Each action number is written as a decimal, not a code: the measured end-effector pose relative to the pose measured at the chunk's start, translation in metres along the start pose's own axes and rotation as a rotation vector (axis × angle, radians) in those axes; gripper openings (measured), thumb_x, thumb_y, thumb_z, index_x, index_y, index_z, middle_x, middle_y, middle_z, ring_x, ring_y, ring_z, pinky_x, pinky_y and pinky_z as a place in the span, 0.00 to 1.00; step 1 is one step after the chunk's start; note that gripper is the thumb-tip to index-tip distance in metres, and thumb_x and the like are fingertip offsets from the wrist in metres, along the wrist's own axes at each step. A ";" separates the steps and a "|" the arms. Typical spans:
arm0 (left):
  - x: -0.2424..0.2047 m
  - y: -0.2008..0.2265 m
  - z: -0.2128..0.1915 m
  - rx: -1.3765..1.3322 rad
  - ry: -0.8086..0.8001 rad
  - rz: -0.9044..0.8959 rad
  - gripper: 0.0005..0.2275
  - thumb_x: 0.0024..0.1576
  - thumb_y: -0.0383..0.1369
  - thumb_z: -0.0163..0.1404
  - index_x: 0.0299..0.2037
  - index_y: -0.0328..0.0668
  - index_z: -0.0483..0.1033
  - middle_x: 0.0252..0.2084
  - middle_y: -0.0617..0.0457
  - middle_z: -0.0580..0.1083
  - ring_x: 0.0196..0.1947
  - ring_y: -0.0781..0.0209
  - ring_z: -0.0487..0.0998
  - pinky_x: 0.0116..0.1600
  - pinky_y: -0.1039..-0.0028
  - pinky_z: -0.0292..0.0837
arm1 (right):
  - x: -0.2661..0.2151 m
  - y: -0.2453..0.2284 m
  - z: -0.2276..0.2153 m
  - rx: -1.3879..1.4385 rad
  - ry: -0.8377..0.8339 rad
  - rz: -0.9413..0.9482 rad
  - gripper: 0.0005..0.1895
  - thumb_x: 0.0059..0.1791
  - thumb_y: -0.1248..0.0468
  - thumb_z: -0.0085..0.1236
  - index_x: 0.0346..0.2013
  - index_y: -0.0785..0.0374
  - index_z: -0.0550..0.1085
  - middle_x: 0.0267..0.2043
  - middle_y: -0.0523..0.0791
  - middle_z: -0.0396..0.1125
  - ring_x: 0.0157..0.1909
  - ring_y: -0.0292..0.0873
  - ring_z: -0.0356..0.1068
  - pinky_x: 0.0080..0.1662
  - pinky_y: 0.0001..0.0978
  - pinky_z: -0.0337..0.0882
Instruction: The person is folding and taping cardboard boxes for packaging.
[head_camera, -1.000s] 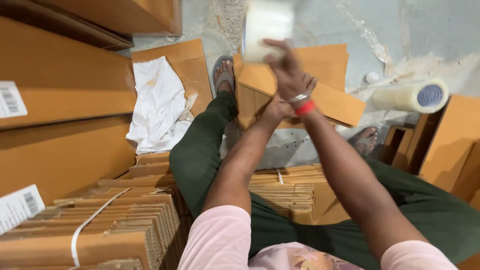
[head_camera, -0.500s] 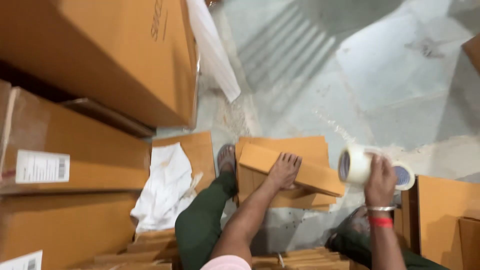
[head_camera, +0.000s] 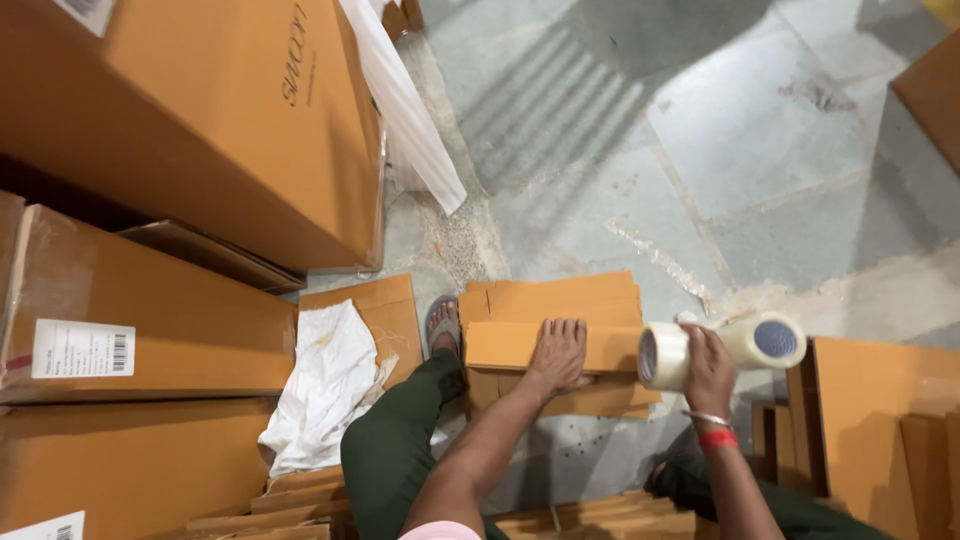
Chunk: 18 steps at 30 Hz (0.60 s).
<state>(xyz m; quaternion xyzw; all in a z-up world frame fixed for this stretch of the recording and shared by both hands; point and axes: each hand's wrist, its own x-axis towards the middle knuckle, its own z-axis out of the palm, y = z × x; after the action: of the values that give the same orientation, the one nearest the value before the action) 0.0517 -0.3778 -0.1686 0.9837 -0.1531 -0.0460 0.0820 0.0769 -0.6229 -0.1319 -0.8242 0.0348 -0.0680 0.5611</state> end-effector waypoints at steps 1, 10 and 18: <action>-0.001 0.001 0.010 -0.007 -0.015 0.007 0.49 0.41 0.60 0.62 0.63 0.26 0.61 0.51 0.41 0.67 0.53 0.46 0.66 0.61 0.55 0.59 | -0.001 0.004 0.007 -0.006 0.003 0.017 0.17 0.61 0.57 0.46 0.51 0.68 0.77 0.48 0.49 0.75 0.48 0.42 0.72 0.50 0.33 0.70; 0.024 -0.006 0.053 0.025 -0.058 -0.058 0.54 0.42 0.66 0.58 0.69 0.28 0.54 0.66 0.36 0.63 0.68 0.41 0.60 0.71 0.44 0.49 | -0.001 0.022 0.021 -0.050 -0.018 -0.014 0.16 0.61 0.59 0.46 0.49 0.69 0.76 0.44 0.51 0.74 0.47 0.41 0.72 0.50 0.33 0.71; 0.144 -0.038 0.014 -1.508 0.161 0.013 0.13 0.65 0.40 0.53 0.46 0.36 0.79 0.39 0.55 0.78 0.38 0.68 0.76 0.44 0.74 0.76 | -0.005 0.004 0.023 -0.100 0.010 0.097 0.16 0.62 0.58 0.47 0.50 0.67 0.78 0.41 0.48 0.74 0.43 0.39 0.70 0.47 0.32 0.70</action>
<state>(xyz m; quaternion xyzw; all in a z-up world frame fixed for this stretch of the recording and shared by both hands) 0.1980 -0.3886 -0.1986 0.6606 -0.0795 -0.0656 0.7436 0.0760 -0.6028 -0.1440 -0.8483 0.0809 -0.0427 0.5216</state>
